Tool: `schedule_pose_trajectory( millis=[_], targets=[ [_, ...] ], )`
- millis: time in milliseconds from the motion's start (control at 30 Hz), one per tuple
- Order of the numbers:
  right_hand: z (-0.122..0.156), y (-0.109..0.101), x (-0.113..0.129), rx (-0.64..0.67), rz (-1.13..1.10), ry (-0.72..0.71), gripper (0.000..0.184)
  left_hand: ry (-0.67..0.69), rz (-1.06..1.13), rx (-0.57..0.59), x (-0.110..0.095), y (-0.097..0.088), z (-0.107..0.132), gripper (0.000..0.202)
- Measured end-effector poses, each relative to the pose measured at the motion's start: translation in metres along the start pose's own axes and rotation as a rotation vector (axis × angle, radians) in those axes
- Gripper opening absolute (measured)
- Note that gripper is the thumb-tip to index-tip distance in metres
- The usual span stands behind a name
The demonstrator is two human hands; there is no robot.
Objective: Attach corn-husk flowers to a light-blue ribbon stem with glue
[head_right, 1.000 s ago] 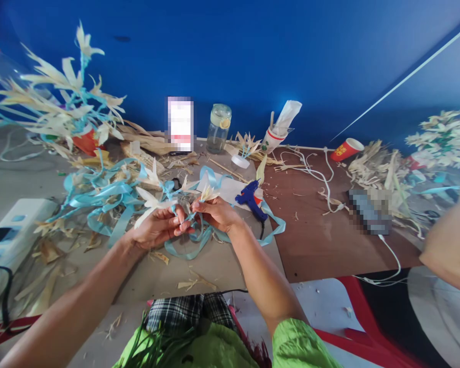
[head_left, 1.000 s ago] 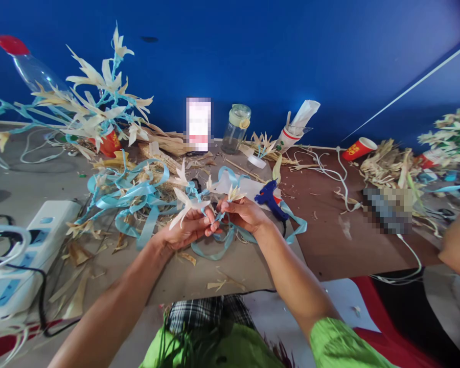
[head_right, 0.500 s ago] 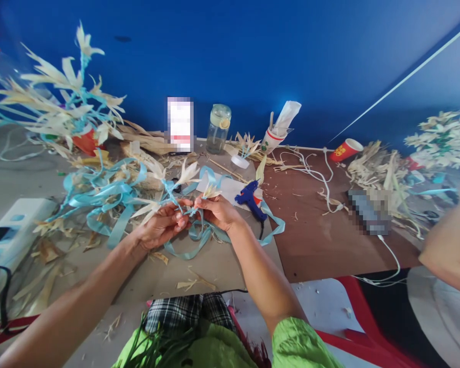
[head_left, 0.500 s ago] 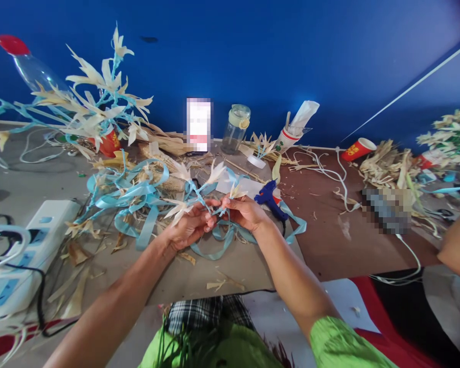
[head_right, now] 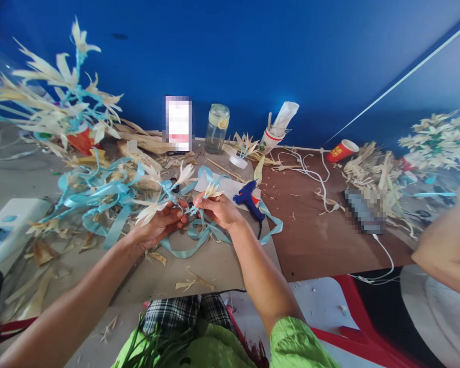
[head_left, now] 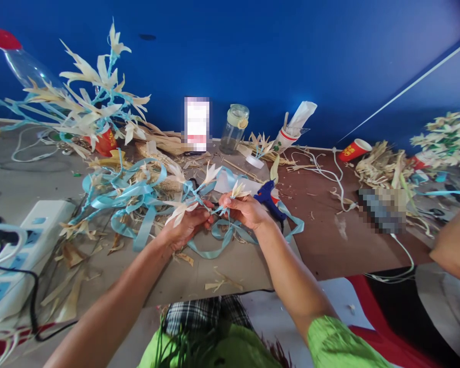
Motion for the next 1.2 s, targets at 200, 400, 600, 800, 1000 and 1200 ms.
schedule_pose_trajectory(
  millis=[200, 400, 600, 800, 1000, 1200],
  targets=[
    [0.002, 0.003, 0.005, 0.005, 0.034, 0.021, 0.030, 0.071, -0.205, -0.058, -0.002, -0.002, 0.001, 0.017],
    [0.002, 0.001, 0.001, 0.001, 0.070, 0.043, 0.031, 0.104, -0.331, -0.113, -0.005, -0.011, 0.001, 0.016],
    [0.002, -0.011, -0.006, -0.098, 0.157, 0.062, 0.036, 0.113, -0.332, -0.169, -0.010, -0.013, 0.004, 0.018],
    [-0.002, -0.013, 0.005, -0.131, 0.206, -0.069, 0.033, 0.124, -0.376, -0.195, -0.012, -0.011, 0.006, 0.019],
    [-0.004, -0.008, 0.018, -0.125, 0.249, -0.278, 0.027, 0.090, -0.349, -0.178, -0.009, -0.011, 0.005, 0.022],
    [-0.003, 0.000, 0.006, -0.130, 0.366, -0.252, 0.029, 0.084, -0.369, -0.169, -0.009, -0.007, 0.005, 0.025]
  ],
)
Point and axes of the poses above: each hand's wrist, its own z-axis away from the middle knuckle, its own y-axis out of the palm, x = y × z, the point moved 7 cm from there along -z, towards the middle knuckle, and after that the axes turned 13 degrees about -y, right-handed, at the moved point
